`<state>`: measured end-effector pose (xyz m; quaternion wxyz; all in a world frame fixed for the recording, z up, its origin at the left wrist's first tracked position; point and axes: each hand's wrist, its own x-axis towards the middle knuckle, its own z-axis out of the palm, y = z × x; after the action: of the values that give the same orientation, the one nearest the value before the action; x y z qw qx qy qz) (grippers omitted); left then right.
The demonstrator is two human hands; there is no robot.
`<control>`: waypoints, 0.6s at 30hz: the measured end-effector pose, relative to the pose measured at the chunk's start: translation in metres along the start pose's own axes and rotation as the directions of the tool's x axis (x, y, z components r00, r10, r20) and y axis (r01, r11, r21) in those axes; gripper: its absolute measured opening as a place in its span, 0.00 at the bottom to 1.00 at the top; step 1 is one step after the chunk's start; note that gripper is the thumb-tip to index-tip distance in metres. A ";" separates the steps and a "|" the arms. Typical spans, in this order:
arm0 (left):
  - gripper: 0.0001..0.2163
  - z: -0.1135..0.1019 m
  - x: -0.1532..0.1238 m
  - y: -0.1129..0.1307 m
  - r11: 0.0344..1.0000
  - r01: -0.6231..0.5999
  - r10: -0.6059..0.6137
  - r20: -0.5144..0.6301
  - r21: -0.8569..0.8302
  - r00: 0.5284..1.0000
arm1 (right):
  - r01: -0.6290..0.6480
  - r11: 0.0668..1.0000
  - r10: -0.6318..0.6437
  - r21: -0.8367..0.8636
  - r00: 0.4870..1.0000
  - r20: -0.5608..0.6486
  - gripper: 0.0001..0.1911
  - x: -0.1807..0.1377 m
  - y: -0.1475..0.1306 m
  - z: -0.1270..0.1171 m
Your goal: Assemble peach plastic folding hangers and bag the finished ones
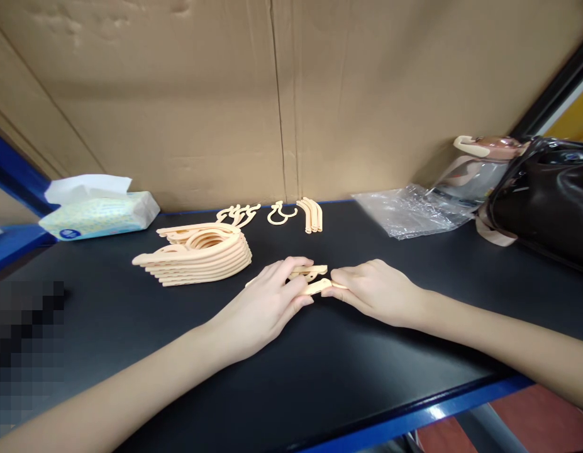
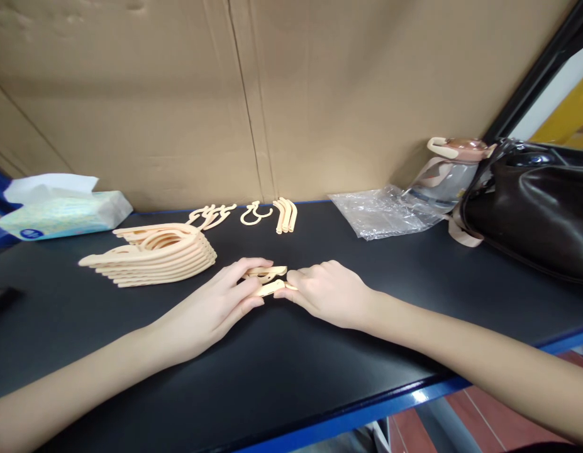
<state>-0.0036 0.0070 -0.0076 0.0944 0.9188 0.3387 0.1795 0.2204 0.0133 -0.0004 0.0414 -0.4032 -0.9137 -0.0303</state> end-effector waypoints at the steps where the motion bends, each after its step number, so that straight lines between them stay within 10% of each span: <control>1: 0.13 0.000 0.000 0.000 1.000 0.001 -0.001 0.003 -0.001 1.000 | 0.005 1.000 -0.005 -0.020 1.000 -0.013 0.20 0.000 0.000 0.000; 18: 0.13 -0.003 0.000 0.000 0.998 0.050 -0.051 0.019 0.027 0.999 | 0.318 0.921 -0.369 -0.225 0.898 -0.241 0.24 -0.002 0.011 0.000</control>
<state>-0.0049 0.0071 -0.0050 0.0903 0.9129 0.3630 0.1634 0.2305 0.0193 -0.0003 0.1269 -0.2289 -0.9490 -0.1759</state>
